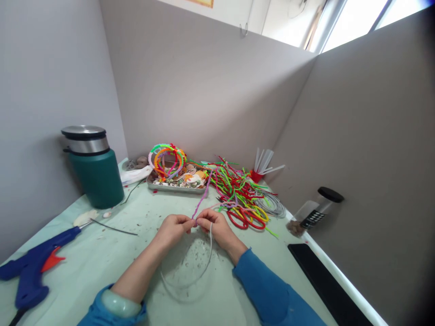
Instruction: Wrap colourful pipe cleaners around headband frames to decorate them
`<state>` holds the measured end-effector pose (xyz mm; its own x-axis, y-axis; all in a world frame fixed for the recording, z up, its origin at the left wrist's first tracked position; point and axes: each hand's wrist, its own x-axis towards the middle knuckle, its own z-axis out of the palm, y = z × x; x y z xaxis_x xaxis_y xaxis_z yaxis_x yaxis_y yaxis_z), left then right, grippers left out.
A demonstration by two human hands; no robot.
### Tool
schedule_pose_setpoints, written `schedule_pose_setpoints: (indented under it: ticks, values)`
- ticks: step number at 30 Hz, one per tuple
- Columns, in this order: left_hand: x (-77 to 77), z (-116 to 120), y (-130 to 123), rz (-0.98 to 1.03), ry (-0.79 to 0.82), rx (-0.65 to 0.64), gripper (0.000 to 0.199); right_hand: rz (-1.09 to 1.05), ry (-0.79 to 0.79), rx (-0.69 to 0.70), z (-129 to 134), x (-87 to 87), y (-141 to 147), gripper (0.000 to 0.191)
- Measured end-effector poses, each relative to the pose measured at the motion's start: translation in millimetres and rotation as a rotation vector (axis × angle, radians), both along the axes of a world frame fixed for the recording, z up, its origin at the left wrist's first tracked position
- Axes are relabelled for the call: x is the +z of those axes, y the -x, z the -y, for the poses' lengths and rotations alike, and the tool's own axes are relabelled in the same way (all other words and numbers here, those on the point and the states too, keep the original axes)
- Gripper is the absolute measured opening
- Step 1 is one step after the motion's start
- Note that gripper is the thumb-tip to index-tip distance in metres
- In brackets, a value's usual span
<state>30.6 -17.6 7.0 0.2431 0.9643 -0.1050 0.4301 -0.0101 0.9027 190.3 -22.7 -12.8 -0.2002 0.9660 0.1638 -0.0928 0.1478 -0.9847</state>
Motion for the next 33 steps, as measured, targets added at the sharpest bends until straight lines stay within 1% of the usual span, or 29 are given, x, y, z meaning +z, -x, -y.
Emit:
schedule_pose_setpoints:
  ticks: [4,7,11,14,18,21,23,25,30,33]
  values:
    - [5.2,3.5,-0.3,0.104,0.157,0.006,0.039,0.01,-0.009,0.013,-0.4,-2.5,-1.2,0.013]
    - [5.3,3.6,0.1,0.134,0.178,-0.008,0.039,0.001,-0.001,0.031,-0.7,-3.8,-1.1,0.019]
    - [-0.1,1.1,-0.5,0.027,0.109,-0.051,0.035,-0.043,0.036,0.004,-1.5,-4.2,-0.4,0.027]
    - [-1.8,2.2,-3.0,-0.009,0.04,-0.105,0.033,-0.05,0.033,-0.049,-2.9,-5.8,-0.9,0.027]
    - [2.7,7.2,-4.9,0.097,-0.073,-0.171,0.026,-0.074,0.022,-0.086,-6.3,-10.3,-1.6,0.024]
    - [6.8,9.2,-3.9,0.234,-0.133,-0.232,0.03,-0.096,0.035,-0.1,-9.0,-13.8,-1.2,0.023]
    - [8.0,8.4,-2.8,0.308,-0.166,-0.258,0.028,-0.098,0.043,-0.099,-9.9,-14.9,-0.7,0.023]
    - [7.8,6.2,-1.8,0.344,-0.162,-0.235,0.027,-0.108,0.039,-0.085,-10.0,-14.7,-0.4,0.022]
    - [7.0,1.0,1.0,0.35,-0.06,-0.059,0.031,-0.087,0.034,-0.075,-7.7,-10.3,-0.6,0.023]
    - [7.6,0.7,2.4,0.355,-0.01,0.009,0.034,-0.068,0.032,-0.047,-6.5,-8.8,-1.3,0.022]
